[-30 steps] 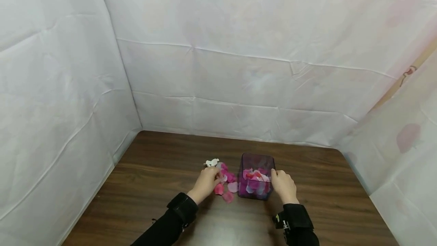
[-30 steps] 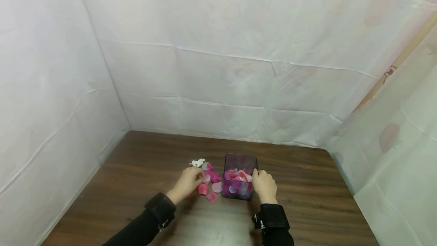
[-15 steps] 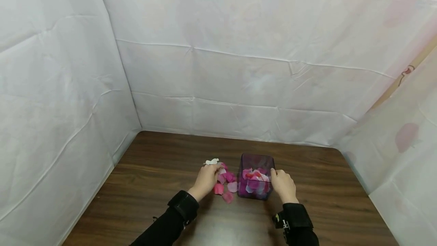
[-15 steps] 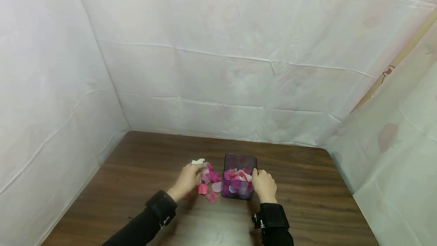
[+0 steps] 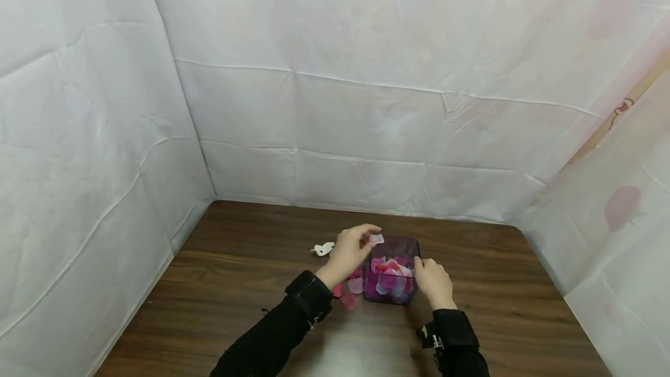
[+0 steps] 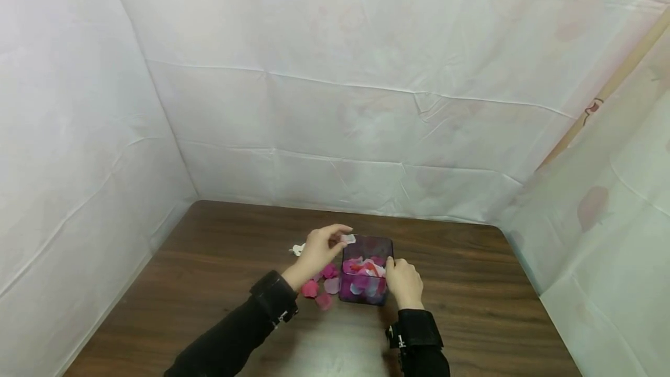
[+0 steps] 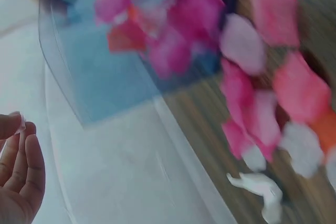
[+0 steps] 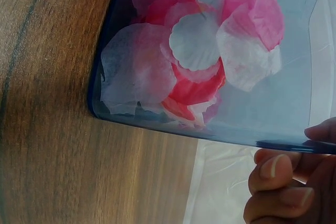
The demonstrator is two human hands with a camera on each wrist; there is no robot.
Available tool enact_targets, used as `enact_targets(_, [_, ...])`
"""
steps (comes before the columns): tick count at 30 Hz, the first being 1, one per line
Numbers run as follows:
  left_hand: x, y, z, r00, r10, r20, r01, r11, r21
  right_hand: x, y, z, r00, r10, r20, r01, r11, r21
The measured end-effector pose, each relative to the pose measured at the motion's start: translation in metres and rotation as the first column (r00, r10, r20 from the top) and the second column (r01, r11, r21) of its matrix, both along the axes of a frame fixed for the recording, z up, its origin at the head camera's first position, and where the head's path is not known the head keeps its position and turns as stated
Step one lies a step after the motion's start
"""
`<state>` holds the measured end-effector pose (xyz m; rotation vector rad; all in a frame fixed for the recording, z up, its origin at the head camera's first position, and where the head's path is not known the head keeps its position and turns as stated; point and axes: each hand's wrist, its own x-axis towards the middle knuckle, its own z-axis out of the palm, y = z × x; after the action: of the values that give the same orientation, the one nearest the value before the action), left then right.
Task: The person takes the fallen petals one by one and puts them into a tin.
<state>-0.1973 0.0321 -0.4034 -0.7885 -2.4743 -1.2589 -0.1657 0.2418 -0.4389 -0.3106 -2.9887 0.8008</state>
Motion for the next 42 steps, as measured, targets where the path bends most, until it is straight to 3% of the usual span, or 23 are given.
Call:
enact_targets(3, [0.002, 0.009, -0.001, 0.996, -0.084, 0.001, 0.083, 0.991, -0.107, 0.0, -0.003, 0.001, 1.0, -0.007, -0.001, 0.007, 1.0, -0.006])
enact_targets(6, [0.005, 0.011, -0.006, 0.987, -0.157, 0.018, 0.157, 0.962, -0.222, -0.001, -0.005, 0.001, 1.0, -0.008, -0.003, 0.008, 1.0, -0.01])
enact_targets(9, [0.007, 0.005, -0.01, 0.982, -0.188, 0.033, 0.19, 0.948, -0.255, -0.001, -0.005, 0.001, 1.0, -0.01, -0.005, 0.01, 1.0, -0.003])
enact_targets(12, [0.005, -0.005, -0.015, 0.988, -0.15, 0.044, 0.156, 0.963, -0.22, -0.001, -0.003, 0.001, 1.0, -0.012, -0.004, 0.012, 1.0, 0.0])
enact_targets(16, [0.001, -0.021, -0.03, 0.999, -0.035, 0.004, 0.035, 0.971, -0.236, -0.001, 0.0, 0.002, 1.0, -0.006, -0.01, 0.006, 1.0, 0.0])
enact_targets(18, [0.003, -0.028, -0.042, 0.999, 0.005, -0.036, -0.016, 0.953, -0.302, -0.001, 0.001, 0.001, 1.0, -0.006, -0.01, 0.006, 1.0, 0.001])
enact_targets(20, [0.007, -0.033, -0.056, 0.997, 0.012, -0.082, -0.043, 0.92, -0.389, 0.0, 0.001, 0.001, 1.0, -0.008, -0.008, 0.008, 1.0, 0.002])
enact_targets(24, [0.02, -0.039, -0.086, 0.994, -0.04, -0.1, -0.022, 0.837, -0.547, 0.001, 0.001, 0.001, 1.0, -0.002, -0.005, 0.002, 1.0, 0.005])
enact_targets(26, [0.024, -0.039, -0.097, 0.995, -0.05, -0.09, -0.013, 0.809, -0.588, 0.001, 0.0, 0.002, 1.0, 0.005, -0.005, -0.005, 1.0, 0.003])
enact_targets(30, [0.03, -0.038, -0.105, 0.996, -0.028, -0.085, -0.03, 0.793, -0.608, 0.001, -0.001, 0.004, 1.0, 0.022, -0.007, -0.022, 1.0, -0.001])
enact_targets(36, [0.03, -0.038, -0.106, 0.995, -0.028, -0.093, -0.032, 0.81, -0.586, 0.001, 0.0, 0.001, 1.0, 0.023, -0.01, -0.022, 1.0, 0.005])
enact_targets(39, [0.028, -0.038, -0.108, 0.995, -0.026, -0.1, -0.029, 0.855, -0.517, 0.002, 0.001, -0.001, 1.0, 0.018, -0.002, -0.018, 1.0, 0.001])
enact_targets(42, [0.024, -0.037, -0.11, 0.99, -0.002, -0.142, -0.054, 0.921, -0.386, 0.002, 0.002, -0.001, 1.0, 0.011, 0.002, -0.011, 1.0, -0.004])
